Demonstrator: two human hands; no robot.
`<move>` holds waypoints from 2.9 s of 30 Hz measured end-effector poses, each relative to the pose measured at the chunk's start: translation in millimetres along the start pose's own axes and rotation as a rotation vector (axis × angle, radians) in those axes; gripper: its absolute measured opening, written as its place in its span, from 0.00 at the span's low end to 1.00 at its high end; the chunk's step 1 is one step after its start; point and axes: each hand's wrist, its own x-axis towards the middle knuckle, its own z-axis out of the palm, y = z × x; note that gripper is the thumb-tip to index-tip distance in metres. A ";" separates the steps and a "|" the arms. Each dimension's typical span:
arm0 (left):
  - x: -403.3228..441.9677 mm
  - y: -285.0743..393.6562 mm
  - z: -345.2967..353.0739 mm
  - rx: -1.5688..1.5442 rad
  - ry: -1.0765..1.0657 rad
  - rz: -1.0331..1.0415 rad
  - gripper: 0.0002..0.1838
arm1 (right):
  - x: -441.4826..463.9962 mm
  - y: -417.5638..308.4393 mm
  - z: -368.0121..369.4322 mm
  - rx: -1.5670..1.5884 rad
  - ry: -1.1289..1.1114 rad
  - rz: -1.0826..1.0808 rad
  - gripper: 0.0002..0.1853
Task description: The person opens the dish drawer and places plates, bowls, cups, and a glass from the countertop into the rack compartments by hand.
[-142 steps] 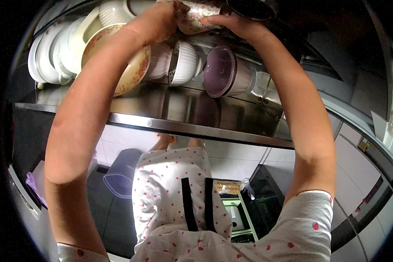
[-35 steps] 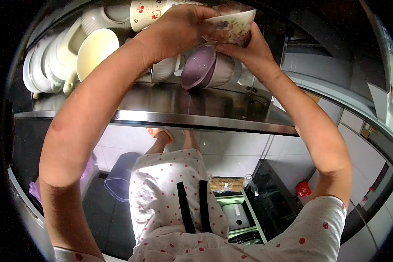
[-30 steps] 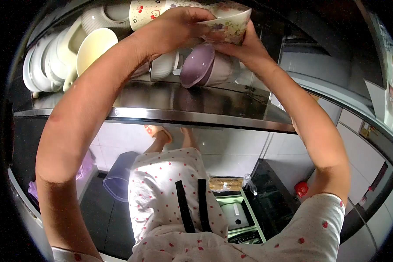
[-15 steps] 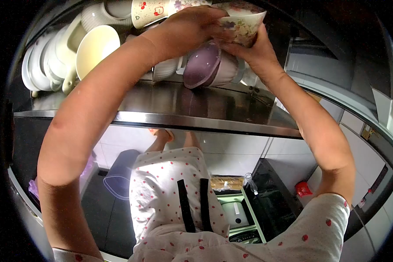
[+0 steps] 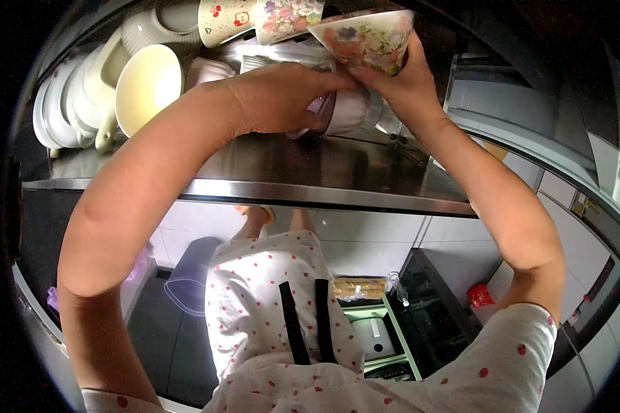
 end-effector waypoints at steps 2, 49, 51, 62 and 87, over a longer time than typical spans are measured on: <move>3.7 4.9 -1.9 0.109 -0.061 -0.027 0.20 | -4.9 -5.9 -6.4 -0.027 -0.006 -0.014 0.43; -54.2 -7.3 -80.5 0.086 0.284 -0.267 0.11 | 17.2 -50.2 20.4 -0.928 0.120 -0.959 0.14; -63.6 -22.8 -79.7 0.185 0.224 -0.345 0.11 | 17.3 -59.4 50.4 -0.792 -0.082 -0.773 0.15; -74.9 -70.0 -24.1 0.222 -0.105 -0.654 0.27 | 69.4 -67.5 188.1 -0.287 -0.521 0.188 0.12; 9.1 49.2 17.8 -0.257 0.672 -0.096 0.13 | -54.5 -59.9 -35.7 -0.041 -0.135 0.325 0.29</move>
